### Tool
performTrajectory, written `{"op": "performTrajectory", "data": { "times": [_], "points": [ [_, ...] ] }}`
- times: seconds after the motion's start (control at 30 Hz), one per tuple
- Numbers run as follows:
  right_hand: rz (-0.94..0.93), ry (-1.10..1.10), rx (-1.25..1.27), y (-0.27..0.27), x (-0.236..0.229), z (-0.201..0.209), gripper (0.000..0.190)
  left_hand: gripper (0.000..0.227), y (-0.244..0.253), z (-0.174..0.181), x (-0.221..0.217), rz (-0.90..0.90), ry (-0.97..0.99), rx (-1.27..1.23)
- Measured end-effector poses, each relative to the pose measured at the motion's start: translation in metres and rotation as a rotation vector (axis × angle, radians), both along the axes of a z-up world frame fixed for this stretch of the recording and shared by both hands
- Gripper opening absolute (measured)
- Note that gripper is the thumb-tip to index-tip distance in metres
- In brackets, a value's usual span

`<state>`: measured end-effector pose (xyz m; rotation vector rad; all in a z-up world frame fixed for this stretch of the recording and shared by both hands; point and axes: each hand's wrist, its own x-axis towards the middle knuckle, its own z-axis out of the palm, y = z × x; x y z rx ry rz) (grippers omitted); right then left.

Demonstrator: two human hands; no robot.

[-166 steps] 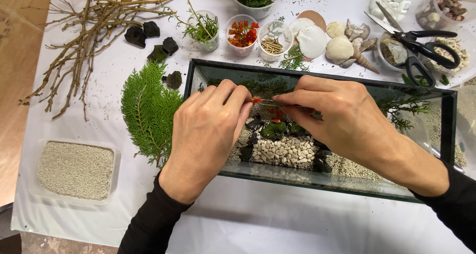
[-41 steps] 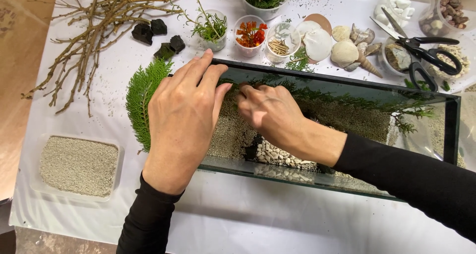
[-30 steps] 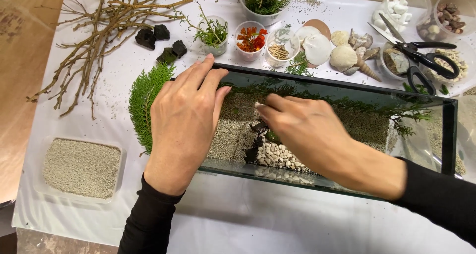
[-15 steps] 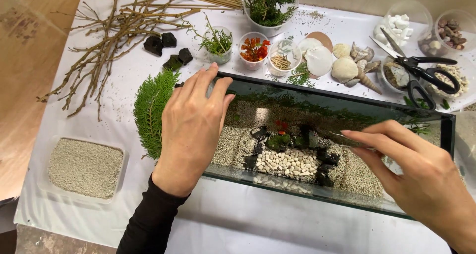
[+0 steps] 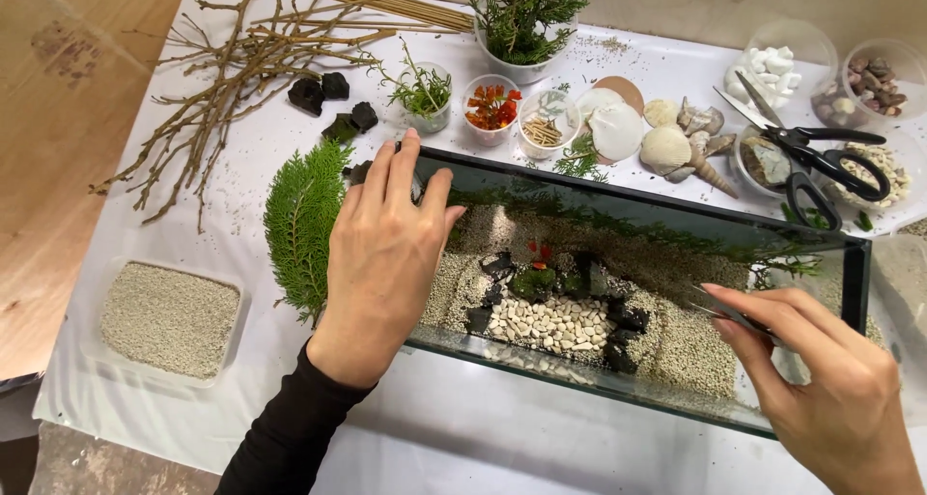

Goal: The person arranges small decorative plants, moss, and gravel inside a glass terrarium using shears, tweezers, and a thin wooden rod.

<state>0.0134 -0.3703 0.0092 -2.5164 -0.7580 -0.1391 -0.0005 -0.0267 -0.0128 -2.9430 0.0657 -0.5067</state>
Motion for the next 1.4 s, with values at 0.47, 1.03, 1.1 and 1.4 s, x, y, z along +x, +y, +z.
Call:
{"op": "performTrajectory", "data": {
  "times": [0.47,1.03,1.1,1.4],
  "points": [
    [0.084,-0.043,-0.087,0.002,0.0,-0.001,0.034,0.03,0.089,0.026,-0.024,0.014,0.018,-0.032],
    [0.062,-0.085,-0.113,-0.005,0.001,-0.01,0.035,0.043,0.095,-0.071,-0.031,0.3,0.474,-0.35],
    [0.078,-0.103,-0.115,-0.004,0.001,-0.009,0.037,0.045,0.096,-0.073,-0.03,0.293,0.486,-0.306],
    [0.08,-0.068,-0.096,-0.002,0.002,-0.008,0.038,0.038,0.116,-0.022,0.05,0.16,0.385,-0.1]
  ]
}}
